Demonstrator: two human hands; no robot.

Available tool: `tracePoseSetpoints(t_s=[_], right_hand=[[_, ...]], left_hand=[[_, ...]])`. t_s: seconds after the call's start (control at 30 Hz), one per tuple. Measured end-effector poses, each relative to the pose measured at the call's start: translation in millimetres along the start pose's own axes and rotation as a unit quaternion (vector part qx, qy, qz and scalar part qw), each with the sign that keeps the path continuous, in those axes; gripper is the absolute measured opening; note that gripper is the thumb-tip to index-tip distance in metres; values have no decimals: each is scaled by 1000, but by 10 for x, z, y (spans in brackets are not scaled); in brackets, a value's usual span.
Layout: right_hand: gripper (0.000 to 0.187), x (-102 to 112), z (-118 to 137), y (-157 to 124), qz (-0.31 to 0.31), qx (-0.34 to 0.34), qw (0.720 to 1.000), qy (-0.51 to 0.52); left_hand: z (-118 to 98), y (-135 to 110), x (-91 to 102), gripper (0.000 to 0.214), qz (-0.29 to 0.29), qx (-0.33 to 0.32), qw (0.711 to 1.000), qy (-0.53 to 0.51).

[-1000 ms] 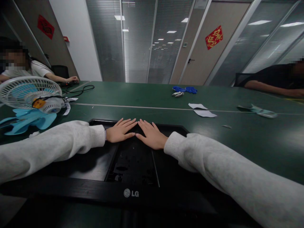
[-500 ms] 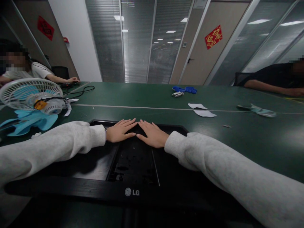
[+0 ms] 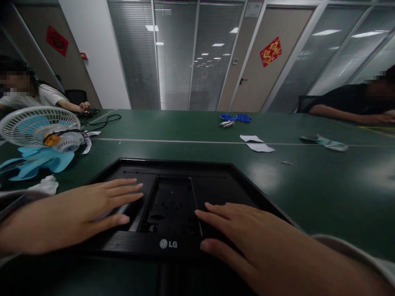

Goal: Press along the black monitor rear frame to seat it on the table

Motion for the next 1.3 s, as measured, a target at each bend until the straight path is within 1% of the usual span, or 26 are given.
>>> tracePoseSetpoints(t_s=[0.03,0.07,0.1,0.13,0.17,0.23,0.33,0.4,0.47,0.53,0.6,0.7,0.8,0.9,1.03,1.13,1.2,1.3], right_hand=[[51,80,152,-145,-83,13,994,-65],[54,116,291,-261,-145,12,981,-125],[57,130,462,-349,-196,31,965,-172],[55,148,579,-403,-238,33,952,-191],[51,151,672,-413,-262,32,943,-201],[42,171,781,-385,-298,21,934,-197],[39,167,847,-341,-332,23,926,-180],[40,125,847,-333,-337,35,925,-172],[41,75,816,-333,-331,39,927,-170],[38,35,788,-341,-323,40,929,-178],[37,-2,804,-353,-318,50,926,-198],[44,-39,833,-375,-324,63,920,-213],[49,-60,804,-375,-331,58,918,-210],[47,-43,715,-386,-344,53,913,-211],[47,67,478,-459,-370,27,900,-228],[51,161,243,-533,-383,-15,886,-260],[56,217,63,-599,-397,-59,868,-292],[61,256,-247,-722,-420,-135,832,-336]], left_hand=[[-159,-166,103,51,-95,9,995,41],[-311,-302,132,45,-162,24,983,79],[-502,-424,144,44,-231,16,965,119],[-665,-519,130,47,-291,8,945,150],[-769,-588,105,52,-341,14,924,174],[-890,-603,2,47,-383,8,901,202],[-938,-609,-109,33,-435,-24,874,216],[-983,-627,-194,30,-458,-56,857,229],[-1052,-629,-294,35,-464,-89,849,237],[-1130,-621,-388,39,-460,-121,845,243],[-1208,-608,-464,35,-451,-149,840,264],[-1270,-541,-549,39,-407,-169,839,319],[-1230,-462,-567,50,-350,-162,860,335],[-1190,-375,-610,52,-293,-165,884,324],[-1079,-191,-699,55,-215,-170,930,244],[-913,-53,-758,59,-151,-145,966,153],[-824,-4,-801,58,-107,-134,980,97],[-761,12,-836,56,-62,-129,989,40]])
Point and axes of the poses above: each hand's wrist, its own y-axis towards the middle knuckle, its own x-axis out of the back of the hand, z = x × y, the point moved 10 cm from there along y, towards the middle knuckle, and after that the axes turned 13 degrees about z, right-handed, at the moved point
